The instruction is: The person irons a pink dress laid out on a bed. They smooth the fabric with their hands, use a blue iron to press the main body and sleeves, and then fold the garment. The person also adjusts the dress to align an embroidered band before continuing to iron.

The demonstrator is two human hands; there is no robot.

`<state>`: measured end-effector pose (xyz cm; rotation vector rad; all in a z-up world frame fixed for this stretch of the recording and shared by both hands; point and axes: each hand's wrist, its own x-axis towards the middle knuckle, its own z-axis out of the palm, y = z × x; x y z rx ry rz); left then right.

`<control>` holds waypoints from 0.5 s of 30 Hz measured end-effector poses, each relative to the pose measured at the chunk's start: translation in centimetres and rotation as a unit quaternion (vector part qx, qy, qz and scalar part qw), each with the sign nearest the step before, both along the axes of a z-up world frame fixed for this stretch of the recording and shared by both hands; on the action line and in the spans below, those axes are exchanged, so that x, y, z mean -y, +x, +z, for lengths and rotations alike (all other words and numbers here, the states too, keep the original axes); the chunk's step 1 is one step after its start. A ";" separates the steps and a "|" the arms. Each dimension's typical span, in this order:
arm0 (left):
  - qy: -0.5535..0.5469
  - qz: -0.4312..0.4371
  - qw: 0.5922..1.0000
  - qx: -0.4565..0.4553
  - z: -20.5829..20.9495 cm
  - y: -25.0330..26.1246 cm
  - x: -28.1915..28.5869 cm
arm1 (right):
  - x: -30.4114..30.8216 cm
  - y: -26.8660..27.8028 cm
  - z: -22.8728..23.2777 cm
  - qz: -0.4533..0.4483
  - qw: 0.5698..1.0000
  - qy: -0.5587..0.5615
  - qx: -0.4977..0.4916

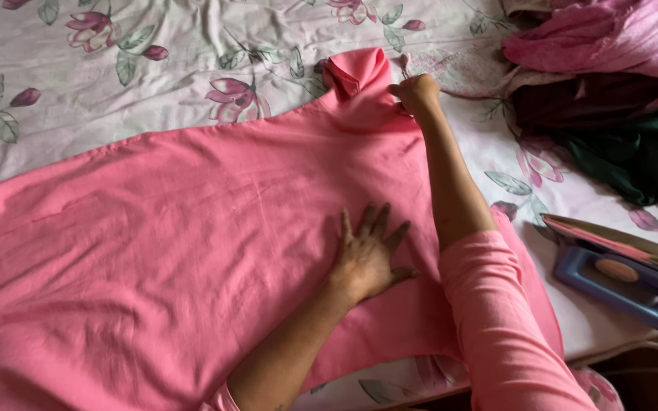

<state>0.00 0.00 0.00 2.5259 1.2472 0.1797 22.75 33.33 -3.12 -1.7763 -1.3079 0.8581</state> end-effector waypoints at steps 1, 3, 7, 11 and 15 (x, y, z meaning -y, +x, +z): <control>0.018 0.025 0.999 0.007 -0.1 -0.5 -0.3 | -1.1 -0.9 0.0 -0.012 0.999 -0.033 -0.025; 0.054 0.077 0.995 0.021 -0.1 -1.3 -0.8 | -3.3 -2.0 0.0 -0.034 0.992 -0.098 -0.075; 0.043 0.105 0.993 0.032 0.1 -2.3 -0.8 | -7.5 -2.7 -2.3 0.046 0.973 -0.173 -0.143; 0.037 0.098 0.994 0.039 0.5 -2.3 -0.4 | -11.4 -3.7 -4.0 0.006 0.981 -0.145 -0.132; 0.009 0.095 0.995 0.023 0.7 -2.3 -0.8 | -13.4 -4.9 -4.0 -0.051 0.990 -0.088 -0.094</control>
